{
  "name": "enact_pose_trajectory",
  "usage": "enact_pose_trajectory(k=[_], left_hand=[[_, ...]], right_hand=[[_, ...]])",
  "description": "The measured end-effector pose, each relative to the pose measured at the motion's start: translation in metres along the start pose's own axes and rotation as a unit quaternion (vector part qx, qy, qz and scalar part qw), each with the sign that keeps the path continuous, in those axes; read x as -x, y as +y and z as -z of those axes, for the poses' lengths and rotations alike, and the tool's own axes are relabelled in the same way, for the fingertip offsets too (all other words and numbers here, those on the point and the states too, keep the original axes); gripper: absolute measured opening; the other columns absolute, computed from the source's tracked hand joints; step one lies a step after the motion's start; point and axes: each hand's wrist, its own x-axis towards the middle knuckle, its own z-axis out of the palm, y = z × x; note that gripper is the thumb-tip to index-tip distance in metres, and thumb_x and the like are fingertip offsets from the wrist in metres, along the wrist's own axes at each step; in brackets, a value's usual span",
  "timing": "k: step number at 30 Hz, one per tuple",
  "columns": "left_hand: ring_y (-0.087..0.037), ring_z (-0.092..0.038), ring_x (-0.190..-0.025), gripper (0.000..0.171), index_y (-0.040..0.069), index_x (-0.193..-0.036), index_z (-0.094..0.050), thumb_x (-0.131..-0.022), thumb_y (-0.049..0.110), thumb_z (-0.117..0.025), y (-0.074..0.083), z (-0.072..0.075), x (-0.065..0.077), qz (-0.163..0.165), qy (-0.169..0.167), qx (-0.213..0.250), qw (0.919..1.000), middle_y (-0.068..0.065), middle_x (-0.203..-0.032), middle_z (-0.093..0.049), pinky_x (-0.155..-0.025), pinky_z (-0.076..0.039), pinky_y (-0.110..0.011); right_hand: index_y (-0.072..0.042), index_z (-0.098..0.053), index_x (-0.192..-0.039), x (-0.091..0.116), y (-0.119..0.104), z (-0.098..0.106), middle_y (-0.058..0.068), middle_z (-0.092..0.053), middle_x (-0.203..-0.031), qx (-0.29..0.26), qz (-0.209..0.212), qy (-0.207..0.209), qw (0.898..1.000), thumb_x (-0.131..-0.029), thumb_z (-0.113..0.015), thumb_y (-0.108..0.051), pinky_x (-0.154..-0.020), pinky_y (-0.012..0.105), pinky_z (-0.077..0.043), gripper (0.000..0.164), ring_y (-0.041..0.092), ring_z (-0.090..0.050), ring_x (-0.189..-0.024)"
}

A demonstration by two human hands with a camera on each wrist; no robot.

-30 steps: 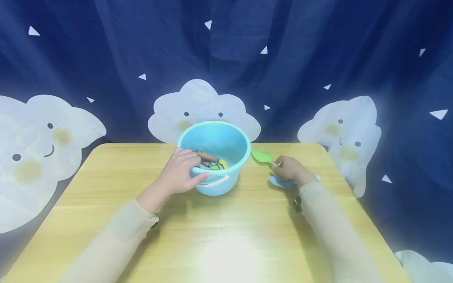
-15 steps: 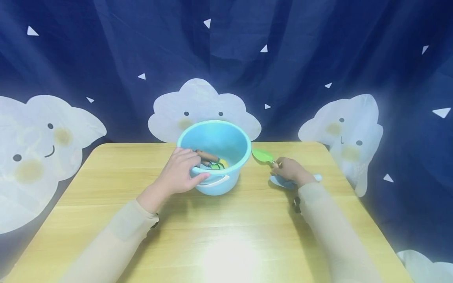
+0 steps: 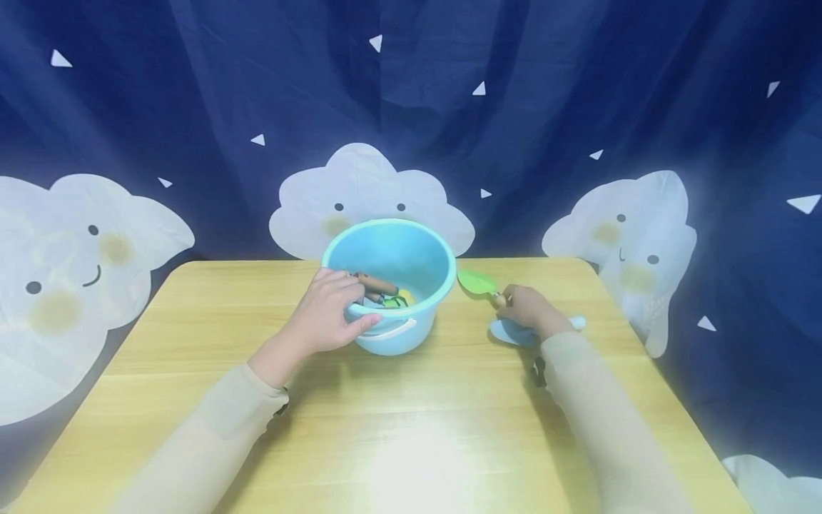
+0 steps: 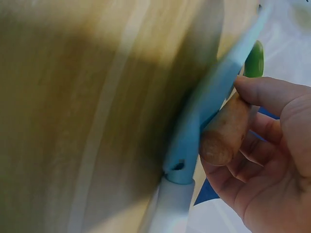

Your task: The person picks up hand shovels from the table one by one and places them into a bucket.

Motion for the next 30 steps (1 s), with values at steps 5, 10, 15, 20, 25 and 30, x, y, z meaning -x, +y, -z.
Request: enact_pose_trajectory(k=[5, 10, 15, 20, 25, 30], left_hand=[[-0.013, -0.059, -0.092, 0.04, 0.02, -0.084, -0.066, -0.09, 0.058, -0.055, 0.001, 0.001, 0.0, 0.003, -0.002, 0.001, 1.0, 0.009, -0.113, -0.072, -0.086, -0.036, -0.037], [-0.013, -0.059, -0.091, 0.041, 0.019, -0.084, -0.066, -0.09, 0.058, -0.056, 0.001, 0.001, 0.0, 0.002, -0.002, 0.002, 1.0, 0.009, -0.113, -0.072, -0.086, -0.036, -0.037], [-0.013, -0.059, -0.091, 0.041, 0.019, -0.083, -0.066, -0.09, 0.058, -0.055, 0.002, 0.001, 0.0, 0.003, -0.003, 0.002, 1.0, 0.009, -0.113, -0.072, -0.086, -0.036, -0.037], [-0.013, -0.059, -0.091, 0.041, 0.019, -0.082, -0.065, -0.09, 0.058, -0.055, 0.002, 0.002, 0.0, 0.003, -0.004, 0.001, 1.0, 0.009, -0.113, -0.072, -0.086, -0.036, -0.037], [-0.013, -0.059, -0.091, 0.042, 0.019, -0.083, -0.066, -0.091, 0.058, -0.054, 0.001, 0.001, -0.001, 0.002, -0.004, 0.001, 1.0, 0.009, -0.113, -0.072, -0.085, -0.036, -0.037], [-0.014, -0.059, -0.089, 0.044, 0.019, -0.082, -0.066, -0.091, 0.059, -0.053, 0.0, 0.0, -0.001, 0.0, -0.001, -0.003, 1.0, 0.008, -0.112, -0.073, -0.085, -0.037, -0.037]], right_hand=[[0.008, -0.058, -0.125, 0.003, -0.005, 0.006, 0.022, -0.067, -0.11, 0.0, 0.002, 0.004, 1.0, -0.097, -0.065, -0.021, -0.079, 0.047, -0.05, 0.041, 0.03, -0.063, -0.09], [0.007, -0.058, -0.123, 0.006, -0.007, 0.009, 0.022, -0.067, -0.111, 0.012, 0.007, 0.005, 1.0, -0.097, -0.065, -0.022, -0.084, 0.05, -0.049, 0.04, 0.035, -0.063, -0.097], [0.008, -0.06, -0.119, 0.009, -0.011, 0.014, 0.021, -0.068, -0.107, 0.024, 0.019, 0.02, 0.999, -0.095, -0.066, -0.02, -0.084, 0.051, -0.049, 0.037, 0.035, -0.064, -0.094], [0.007, -0.063, -0.113, 0.014, -0.017, 0.02, 0.018, -0.069, -0.099, 0.031, 0.02, 0.037, 0.999, -0.095, -0.064, -0.017, -0.077, 0.047, -0.048, 0.03, 0.028, -0.06, -0.078], [0.005, -0.067, -0.108, 0.017, -0.023, 0.025, 0.019, -0.071, -0.1, 0.03, 0.02, 0.068, 0.997, -0.098, -0.062, -0.024, -0.079, 0.05, -0.05, 0.031, 0.03, -0.064, -0.08], [0.003, -0.069, -0.104, 0.018, -0.029, 0.033, 0.019, -0.072, -0.098, 0.035, 0.02, 0.093, 0.995, -0.098, -0.063, -0.026, -0.081, 0.053, -0.05, 0.031, 0.034, -0.066, -0.084]])
